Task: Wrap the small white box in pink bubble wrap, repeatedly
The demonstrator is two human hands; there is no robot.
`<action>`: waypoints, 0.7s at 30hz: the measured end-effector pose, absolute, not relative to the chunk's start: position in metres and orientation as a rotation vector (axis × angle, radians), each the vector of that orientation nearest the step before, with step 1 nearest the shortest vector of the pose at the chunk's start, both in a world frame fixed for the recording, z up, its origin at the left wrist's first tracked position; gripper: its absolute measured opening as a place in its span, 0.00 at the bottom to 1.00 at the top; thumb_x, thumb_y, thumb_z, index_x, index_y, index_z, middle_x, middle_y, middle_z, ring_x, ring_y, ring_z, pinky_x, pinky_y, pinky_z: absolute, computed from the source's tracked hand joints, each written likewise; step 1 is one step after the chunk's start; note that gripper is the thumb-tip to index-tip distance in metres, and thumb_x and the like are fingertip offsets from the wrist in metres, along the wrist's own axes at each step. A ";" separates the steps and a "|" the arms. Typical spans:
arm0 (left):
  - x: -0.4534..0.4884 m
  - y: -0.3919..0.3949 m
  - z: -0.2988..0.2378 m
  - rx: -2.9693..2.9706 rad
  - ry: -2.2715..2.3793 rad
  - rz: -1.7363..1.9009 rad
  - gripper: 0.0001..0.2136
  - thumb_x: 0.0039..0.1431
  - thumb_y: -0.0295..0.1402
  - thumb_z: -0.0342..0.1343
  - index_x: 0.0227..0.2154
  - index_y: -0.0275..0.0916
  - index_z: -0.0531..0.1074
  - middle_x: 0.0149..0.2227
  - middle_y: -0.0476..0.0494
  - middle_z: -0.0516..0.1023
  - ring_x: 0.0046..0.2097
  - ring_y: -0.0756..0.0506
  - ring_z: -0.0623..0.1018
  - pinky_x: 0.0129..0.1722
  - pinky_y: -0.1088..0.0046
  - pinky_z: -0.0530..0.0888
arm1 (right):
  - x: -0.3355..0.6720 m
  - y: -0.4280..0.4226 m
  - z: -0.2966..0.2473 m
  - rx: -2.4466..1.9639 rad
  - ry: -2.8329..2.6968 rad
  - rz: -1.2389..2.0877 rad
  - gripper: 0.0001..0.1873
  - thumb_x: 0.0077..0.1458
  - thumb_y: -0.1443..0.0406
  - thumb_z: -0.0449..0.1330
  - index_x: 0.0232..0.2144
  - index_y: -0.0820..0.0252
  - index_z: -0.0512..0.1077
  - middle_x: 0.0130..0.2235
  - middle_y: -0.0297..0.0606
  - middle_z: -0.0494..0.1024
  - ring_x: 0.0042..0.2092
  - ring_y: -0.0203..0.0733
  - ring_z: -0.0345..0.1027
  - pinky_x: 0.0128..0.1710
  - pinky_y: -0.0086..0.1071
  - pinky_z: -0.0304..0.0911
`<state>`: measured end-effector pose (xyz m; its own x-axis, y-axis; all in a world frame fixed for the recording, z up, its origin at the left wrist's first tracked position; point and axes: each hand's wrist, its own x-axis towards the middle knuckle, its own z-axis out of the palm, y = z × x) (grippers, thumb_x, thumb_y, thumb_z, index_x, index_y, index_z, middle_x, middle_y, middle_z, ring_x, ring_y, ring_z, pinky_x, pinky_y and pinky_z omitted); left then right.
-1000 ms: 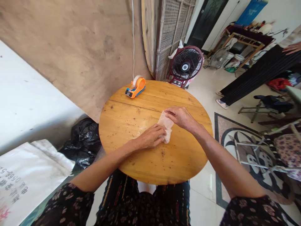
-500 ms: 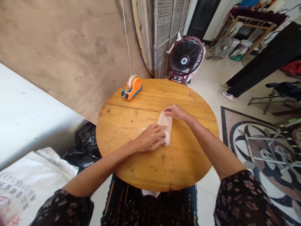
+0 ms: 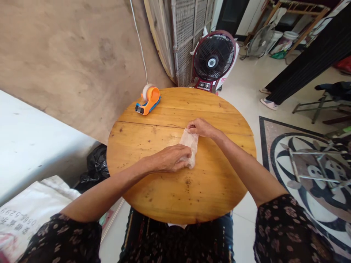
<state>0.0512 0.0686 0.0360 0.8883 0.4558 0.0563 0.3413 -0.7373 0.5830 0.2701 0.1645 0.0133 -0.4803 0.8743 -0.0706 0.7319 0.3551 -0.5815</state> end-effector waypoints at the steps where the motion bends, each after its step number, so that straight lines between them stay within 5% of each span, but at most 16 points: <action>1: 0.051 0.067 0.034 2.474 0.573 0.282 0.07 0.60 0.31 0.52 0.41 0.39 0.68 0.47 0.40 0.74 0.48 0.42 0.74 0.48 0.65 0.70 | 0.271 0.163 0.015 -1.431 -2.362 0.797 0.08 0.48 0.65 0.57 0.27 0.62 0.75 0.24 0.30 0.73 0.27 0.33 0.62 0.28 0.27 0.51; 21: 0.044 0.032 0.001 2.537 0.941 0.760 0.09 0.61 0.34 0.54 0.42 0.42 0.75 0.51 0.38 0.67 0.52 0.39 0.66 0.53 0.57 0.66 | 0.231 0.060 0.093 -1.255 -2.425 0.445 0.09 0.59 0.67 0.54 0.35 0.58 0.74 0.36 0.37 0.78 0.36 0.38 0.69 0.36 0.30 0.59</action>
